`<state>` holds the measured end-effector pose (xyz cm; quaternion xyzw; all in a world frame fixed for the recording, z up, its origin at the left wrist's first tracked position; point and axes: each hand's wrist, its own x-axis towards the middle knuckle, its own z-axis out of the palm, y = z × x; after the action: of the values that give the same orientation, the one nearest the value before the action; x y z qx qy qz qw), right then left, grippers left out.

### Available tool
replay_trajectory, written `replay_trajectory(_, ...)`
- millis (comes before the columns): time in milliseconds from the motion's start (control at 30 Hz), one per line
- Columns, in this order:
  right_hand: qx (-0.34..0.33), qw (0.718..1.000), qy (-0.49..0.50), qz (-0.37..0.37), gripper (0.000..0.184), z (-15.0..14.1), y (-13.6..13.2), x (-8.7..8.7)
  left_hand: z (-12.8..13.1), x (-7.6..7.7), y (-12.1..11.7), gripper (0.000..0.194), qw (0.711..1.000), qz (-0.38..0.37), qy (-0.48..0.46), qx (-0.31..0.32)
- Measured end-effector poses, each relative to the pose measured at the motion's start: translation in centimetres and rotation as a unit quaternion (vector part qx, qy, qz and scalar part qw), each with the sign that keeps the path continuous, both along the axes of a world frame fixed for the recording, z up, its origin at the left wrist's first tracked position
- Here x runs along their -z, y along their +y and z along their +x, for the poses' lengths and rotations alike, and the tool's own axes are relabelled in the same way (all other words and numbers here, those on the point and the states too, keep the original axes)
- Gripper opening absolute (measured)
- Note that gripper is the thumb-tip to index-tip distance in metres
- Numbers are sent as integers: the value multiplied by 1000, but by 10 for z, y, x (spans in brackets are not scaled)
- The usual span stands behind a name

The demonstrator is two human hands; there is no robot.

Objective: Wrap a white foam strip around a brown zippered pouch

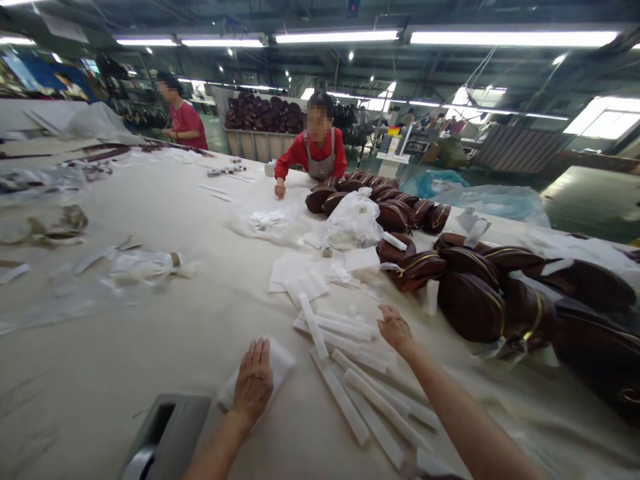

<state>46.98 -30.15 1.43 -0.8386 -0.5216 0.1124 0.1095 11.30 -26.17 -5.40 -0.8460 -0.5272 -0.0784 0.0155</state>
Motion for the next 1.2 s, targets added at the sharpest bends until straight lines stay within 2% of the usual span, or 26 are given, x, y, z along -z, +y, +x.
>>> replay_trajectory(67,-17,999,-27,-22,47,22,20,9,13,21,17,45,999,4,7,36)
replay_trajectory(133,-33,997,-48,-49,57,42,43,20,22,38,27,46,999,14,12,41)
replay_trajectory(233,-53,992,-70,-92,70,68,78,39,26,53,28,46,998,55,11,36)
replay_trajectory(367,-82,984,-82,-136,71,92,113,58,24,56,27,46,993,102,13,62)
replay_trajectory(533,-130,977,-99,-137,43,100,126,65,24,51,29,47,991,111,8,71)
replay_trajectory(733,-82,983,-136,-89,32,83,128,56,27,45,29,45,989,128,7,75)
replay_trajectory(900,-64,987,-144,-30,37,45,169,49,27,44,29,45,988,133,21,69)
replay_trajectory(1033,-62,987,-142,-38,31,14,205,60,26,46,29,47,988,133,34,67)
replay_trajectory(1200,-54,987,-143,-40,33,-6,220,79,25,48,28,49,988,137,45,61)
